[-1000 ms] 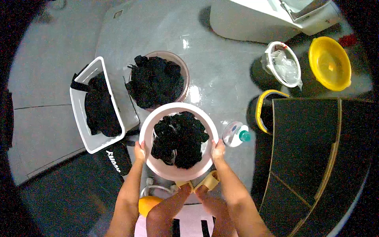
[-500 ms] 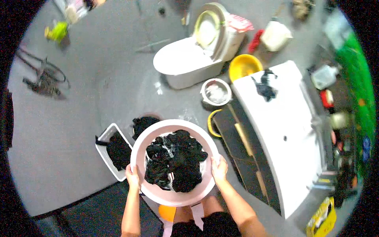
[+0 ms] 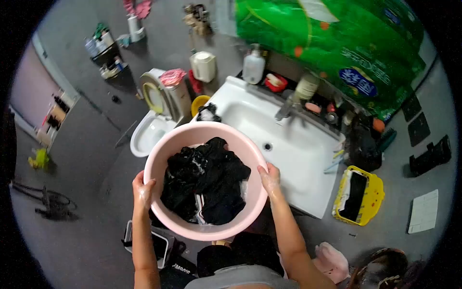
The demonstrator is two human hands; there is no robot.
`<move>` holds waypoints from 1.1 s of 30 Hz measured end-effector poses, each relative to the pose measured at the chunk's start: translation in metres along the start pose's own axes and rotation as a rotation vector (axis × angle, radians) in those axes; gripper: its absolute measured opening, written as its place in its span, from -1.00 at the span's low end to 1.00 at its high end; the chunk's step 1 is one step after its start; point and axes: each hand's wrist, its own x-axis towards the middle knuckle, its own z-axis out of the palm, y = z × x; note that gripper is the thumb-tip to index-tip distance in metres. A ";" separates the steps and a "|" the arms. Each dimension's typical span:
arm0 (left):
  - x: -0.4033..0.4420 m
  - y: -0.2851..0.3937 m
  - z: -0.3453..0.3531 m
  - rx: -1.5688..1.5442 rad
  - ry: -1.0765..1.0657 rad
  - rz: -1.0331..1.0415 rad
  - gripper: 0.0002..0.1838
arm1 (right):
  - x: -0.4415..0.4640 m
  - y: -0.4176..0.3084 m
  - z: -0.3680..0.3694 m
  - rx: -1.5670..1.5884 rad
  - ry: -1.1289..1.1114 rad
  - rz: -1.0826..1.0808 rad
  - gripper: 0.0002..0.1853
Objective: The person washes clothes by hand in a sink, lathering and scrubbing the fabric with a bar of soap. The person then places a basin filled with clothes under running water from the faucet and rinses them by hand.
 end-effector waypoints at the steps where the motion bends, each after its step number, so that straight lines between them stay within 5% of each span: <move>1: 0.012 0.011 0.026 0.027 -0.048 -0.031 -0.58 | 0.015 -0.003 -0.019 -0.006 0.029 0.021 -0.72; 12: 0.126 0.000 0.228 0.265 -0.341 -0.085 -0.49 | 0.129 0.070 -0.117 -0.299 0.412 0.220 -0.57; 15: 0.157 -0.042 0.268 0.314 -0.378 0.058 -0.48 | 0.129 0.050 -0.119 -0.302 0.521 0.302 -0.50; 19: 0.193 -0.068 0.317 0.250 -0.501 -0.001 -0.52 | 0.146 0.013 -0.136 -0.273 0.418 0.398 -0.42; 25: 0.213 -0.060 0.360 0.383 -0.497 0.055 -0.58 | 0.195 0.086 -0.148 -0.551 0.518 0.489 -0.45; 27: 0.207 -0.046 0.355 0.443 -0.508 0.040 -0.60 | 0.204 0.045 -0.137 -0.838 0.671 0.155 -0.49; 29: 0.205 -0.042 0.356 0.468 -0.460 0.175 -0.57 | 0.228 0.005 -0.111 -0.322 0.755 0.003 -0.60; 31: 0.205 -0.033 0.355 0.577 -0.496 0.167 -0.54 | 0.245 -0.031 -0.097 0.878 0.351 0.152 -0.61; 33: 0.199 -0.021 0.355 0.692 -0.413 0.550 -0.54 | 0.260 -0.052 -0.093 1.116 0.242 0.126 -0.74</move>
